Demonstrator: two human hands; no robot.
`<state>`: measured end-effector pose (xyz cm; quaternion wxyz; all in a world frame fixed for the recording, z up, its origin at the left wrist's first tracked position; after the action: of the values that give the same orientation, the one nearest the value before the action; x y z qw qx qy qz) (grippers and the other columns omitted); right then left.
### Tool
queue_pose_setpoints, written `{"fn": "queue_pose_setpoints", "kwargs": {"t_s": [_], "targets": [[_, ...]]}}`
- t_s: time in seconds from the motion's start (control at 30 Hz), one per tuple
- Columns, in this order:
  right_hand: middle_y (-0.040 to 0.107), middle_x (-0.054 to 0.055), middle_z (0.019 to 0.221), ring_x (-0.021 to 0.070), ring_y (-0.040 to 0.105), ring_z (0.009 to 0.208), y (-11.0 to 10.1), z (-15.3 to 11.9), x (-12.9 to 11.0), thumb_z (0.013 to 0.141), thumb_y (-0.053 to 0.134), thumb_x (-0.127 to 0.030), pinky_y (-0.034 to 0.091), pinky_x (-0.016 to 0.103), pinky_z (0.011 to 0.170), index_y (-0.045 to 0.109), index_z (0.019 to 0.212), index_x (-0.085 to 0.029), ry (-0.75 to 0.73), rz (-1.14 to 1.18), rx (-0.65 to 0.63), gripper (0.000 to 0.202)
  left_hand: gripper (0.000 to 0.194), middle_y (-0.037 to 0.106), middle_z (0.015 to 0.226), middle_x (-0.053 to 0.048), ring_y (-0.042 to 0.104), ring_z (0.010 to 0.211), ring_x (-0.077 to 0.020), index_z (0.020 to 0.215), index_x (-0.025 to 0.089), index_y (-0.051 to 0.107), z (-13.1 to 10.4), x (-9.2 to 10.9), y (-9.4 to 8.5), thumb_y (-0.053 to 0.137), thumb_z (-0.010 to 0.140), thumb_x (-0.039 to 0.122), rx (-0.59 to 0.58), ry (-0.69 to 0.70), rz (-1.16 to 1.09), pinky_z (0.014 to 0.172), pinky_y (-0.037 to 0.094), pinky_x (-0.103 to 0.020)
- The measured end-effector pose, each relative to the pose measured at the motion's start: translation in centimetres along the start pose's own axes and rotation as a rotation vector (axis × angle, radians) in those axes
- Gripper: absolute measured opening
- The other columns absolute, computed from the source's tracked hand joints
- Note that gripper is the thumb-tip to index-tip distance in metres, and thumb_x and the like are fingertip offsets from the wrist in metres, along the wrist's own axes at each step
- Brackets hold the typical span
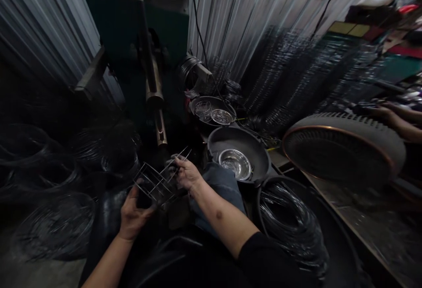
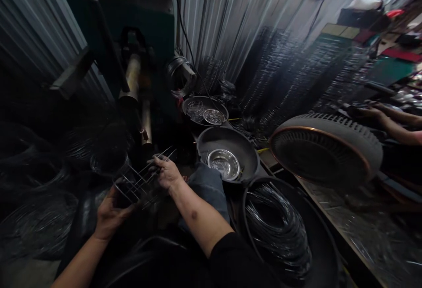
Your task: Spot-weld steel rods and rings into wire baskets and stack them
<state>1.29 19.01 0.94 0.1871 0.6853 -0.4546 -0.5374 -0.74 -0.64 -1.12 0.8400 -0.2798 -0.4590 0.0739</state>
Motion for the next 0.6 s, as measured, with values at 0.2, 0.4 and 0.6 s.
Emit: {"fn": "queue_pose_setpoints", "kwargs": {"t_s": [0.2,0.4,0.6], "targets": [[0.066,0.001,0.056,0.0109,0.056,0.047,1.0,0.3,-0.5,0.072,0.059,-0.006,0.039,0.018,0.044,0.057,0.074,-0.017,-0.052,0.016,0.065,0.011,0.084,0.054,0.133,-0.012,0.052,0.121,-0.0315,0.136,0.02,0.042,-0.5,-1.5,0.6,0.073,0.065,0.053,-0.047,-0.072,-0.125,0.105,0.042,-0.048],[0.063,-0.002,0.056,0.011,0.057,0.049,0.5,0.6,0.1,0.076,0.063,-0.012,0.039,0.019,0.044,0.056,0.073,-0.017,-0.049,0.071,0.148,0.009,0.086,0.058,0.127,-0.01,0.056,0.116,-0.0299,0.137,0.022,0.04,-0.4,-2.3,0.7,0.075,0.064,0.049,-0.052,-0.141,-0.115,0.102,0.044,-0.049],[0.063,-0.001,0.055,0.0108,0.057,0.049,1.1,1.1,0.0,0.074,0.067,-0.012,0.04,0.018,0.045,0.057,0.075,-0.017,-0.084,0.036,0.138,0.011,0.079,0.058,0.125,-0.007,0.057,0.113,-0.0318,0.138,0.027,0.04,0.2,-1.1,-0.3,0.073,0.069,0.045,-0.03,-0.036,-0.036,0.1,0.045,-0.052]]}}
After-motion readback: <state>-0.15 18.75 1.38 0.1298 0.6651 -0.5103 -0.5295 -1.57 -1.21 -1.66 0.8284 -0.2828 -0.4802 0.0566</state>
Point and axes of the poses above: each hand's wrist, its own z-axis towards the middle knuckle, its own y-axis out of the palm, x = y × z, the point moved 7 cm from there along z, towards the middle knuckle
